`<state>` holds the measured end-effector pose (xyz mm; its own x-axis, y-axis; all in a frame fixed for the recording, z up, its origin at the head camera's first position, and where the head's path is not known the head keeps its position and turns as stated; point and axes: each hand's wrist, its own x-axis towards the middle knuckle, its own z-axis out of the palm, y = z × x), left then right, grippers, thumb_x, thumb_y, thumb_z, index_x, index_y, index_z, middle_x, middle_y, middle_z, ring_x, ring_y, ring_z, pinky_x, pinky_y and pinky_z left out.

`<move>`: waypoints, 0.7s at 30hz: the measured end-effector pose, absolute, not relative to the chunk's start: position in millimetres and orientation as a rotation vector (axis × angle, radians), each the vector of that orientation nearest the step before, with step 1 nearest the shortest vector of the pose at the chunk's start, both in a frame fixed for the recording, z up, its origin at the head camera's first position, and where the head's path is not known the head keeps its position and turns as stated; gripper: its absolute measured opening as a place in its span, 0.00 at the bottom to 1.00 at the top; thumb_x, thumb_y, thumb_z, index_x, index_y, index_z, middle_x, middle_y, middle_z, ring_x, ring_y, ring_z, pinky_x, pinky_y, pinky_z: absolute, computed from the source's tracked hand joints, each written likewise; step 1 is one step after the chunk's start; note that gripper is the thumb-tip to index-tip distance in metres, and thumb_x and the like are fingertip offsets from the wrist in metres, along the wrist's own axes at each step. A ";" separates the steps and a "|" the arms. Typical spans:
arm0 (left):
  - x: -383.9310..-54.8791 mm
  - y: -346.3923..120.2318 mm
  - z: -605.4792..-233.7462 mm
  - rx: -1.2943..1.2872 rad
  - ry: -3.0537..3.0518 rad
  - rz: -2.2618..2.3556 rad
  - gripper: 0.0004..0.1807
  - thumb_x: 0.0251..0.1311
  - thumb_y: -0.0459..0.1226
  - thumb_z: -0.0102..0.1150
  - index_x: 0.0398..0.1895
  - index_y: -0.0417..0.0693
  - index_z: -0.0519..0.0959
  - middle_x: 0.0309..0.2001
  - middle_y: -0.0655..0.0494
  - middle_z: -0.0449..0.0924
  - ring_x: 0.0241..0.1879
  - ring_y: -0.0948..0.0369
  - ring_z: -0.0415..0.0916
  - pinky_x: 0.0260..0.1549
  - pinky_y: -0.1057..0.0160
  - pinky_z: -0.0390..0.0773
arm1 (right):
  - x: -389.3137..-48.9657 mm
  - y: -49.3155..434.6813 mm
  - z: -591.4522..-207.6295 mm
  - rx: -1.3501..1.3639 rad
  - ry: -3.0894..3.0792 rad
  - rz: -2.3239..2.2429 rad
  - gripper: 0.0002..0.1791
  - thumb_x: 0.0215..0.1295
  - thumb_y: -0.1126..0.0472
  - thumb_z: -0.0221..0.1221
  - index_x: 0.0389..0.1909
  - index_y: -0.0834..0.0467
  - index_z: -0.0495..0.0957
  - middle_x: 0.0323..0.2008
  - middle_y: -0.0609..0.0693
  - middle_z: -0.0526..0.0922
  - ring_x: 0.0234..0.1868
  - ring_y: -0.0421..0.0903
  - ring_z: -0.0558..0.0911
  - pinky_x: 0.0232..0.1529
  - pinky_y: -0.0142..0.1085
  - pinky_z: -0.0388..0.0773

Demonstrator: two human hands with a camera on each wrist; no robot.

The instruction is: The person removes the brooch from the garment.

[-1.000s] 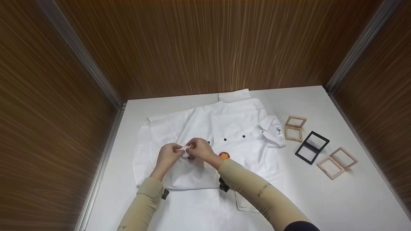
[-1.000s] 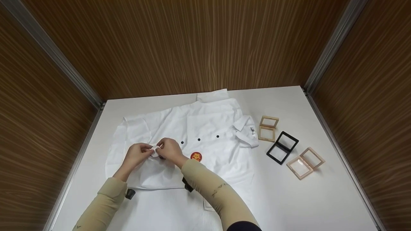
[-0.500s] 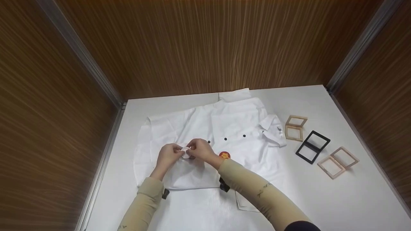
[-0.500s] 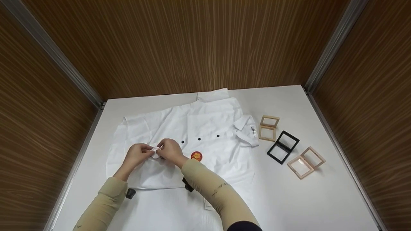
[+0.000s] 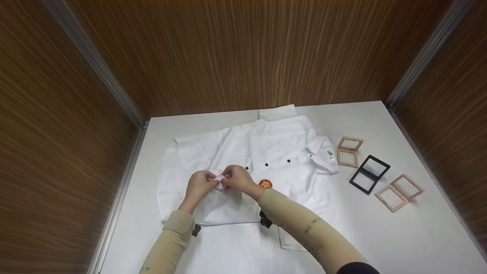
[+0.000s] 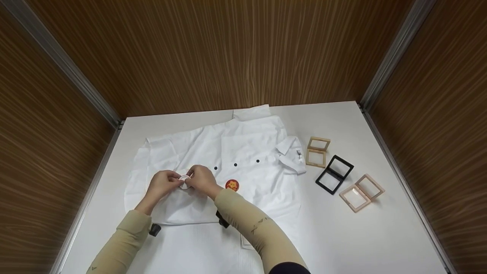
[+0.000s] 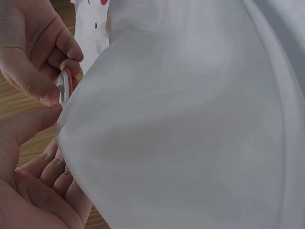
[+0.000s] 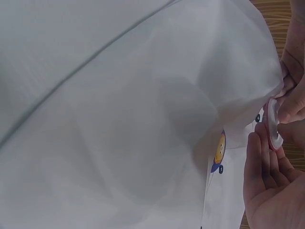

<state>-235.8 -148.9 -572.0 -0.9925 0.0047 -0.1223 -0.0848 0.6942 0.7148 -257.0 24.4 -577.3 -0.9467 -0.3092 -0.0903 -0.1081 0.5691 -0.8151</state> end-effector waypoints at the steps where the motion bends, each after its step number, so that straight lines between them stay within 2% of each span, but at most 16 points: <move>1: -235.8 -148.7 -572.2 -0.069 2.788 1.180 0.11 0.60 0.36 0.74 0.42 0.37 0.88 0.35 0.48 0.91 0.30 0.59 0.84 0.34 0.63 0.84 | -257.2 24.5 -577.6 -0.350 2.589 -1.306 0.09 0.63 0.66 0.69 0.41 0.68 0.86 0.26 0.51 0.83 0.23 0.36 0.74 0.24 0.23 0.68; 8: -235.5 -146.6 -573.3 -0.083 2.814 1.156 0.11 0.57 0.36 0.75 0.39 0.38 0.88 0.31 0.51 0.89 0.28 0.61 0.80 0.32 0.65 0.80 | -256.3 24.3 -577.9 -0.351 2.624 -1.262 0.10 0.62 0.65 0.69 0.41 0.67 0.87 0.26 0.47 0.79 0.28 0.39 0.73 0.29 0.26 0.68; 13: -234.9 -145.5 -574.5 -0.072 2.864 1.117 0.12 0.53 0.37 0.74 0.38 0.38 0.88 0.32 0.50 0.90 0.31 0.59 0.83 0.36 0.60 0.84 | -255.1 24.6 -577.6 -0.376 2.670 -1.251 0.10 0.60 0.65 0.68 0.40 0.67 0.87 0.26 0.47 0.78 0.29 0.40 0.72 0.33 0.28 0.69; 16: -233.7 -145.3 -574.4 -0.071 2.874 1.119 0.12 0.52 0.37 0.73 0.38 0.39 0.89 0.33 0.50 0.91 0.33 0.58 0.85 0.38 0.59 0.85 | -254.3 24.2 -577.3 -0.379 2.665 -1.274 0.09 0.60 0.65 0.68 0.39 0.67 0.87 0.25 0.48 0.80 0.27 0.38 0.72 0.30 0.27 0.69; 21: -231.6 -145.3 -573.4 -0.079 2.875 1.136 0.11 0.52 0.37 0.73 0.36 0.39 0.89 0.33 0.50 0.90 0.31 0.58 0.84 0.35 0.62 0.83 | -254.0 23.5 -576.9 -0.377 2.624 -1.314 0.08 0.64 0.66 0.67 0.39 0.68 0.87 0.25 0.52 0.85 0.22 0.35 0.73 0.23 0.23 0.67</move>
<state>-231.6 -145.3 -573.4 -0.9974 -0.0295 -0.0652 -0.0661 0.7290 0.6813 -254.0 23.5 -576.9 -0.9511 -0.3049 -0.0492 -0.1432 0.5764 -0.8045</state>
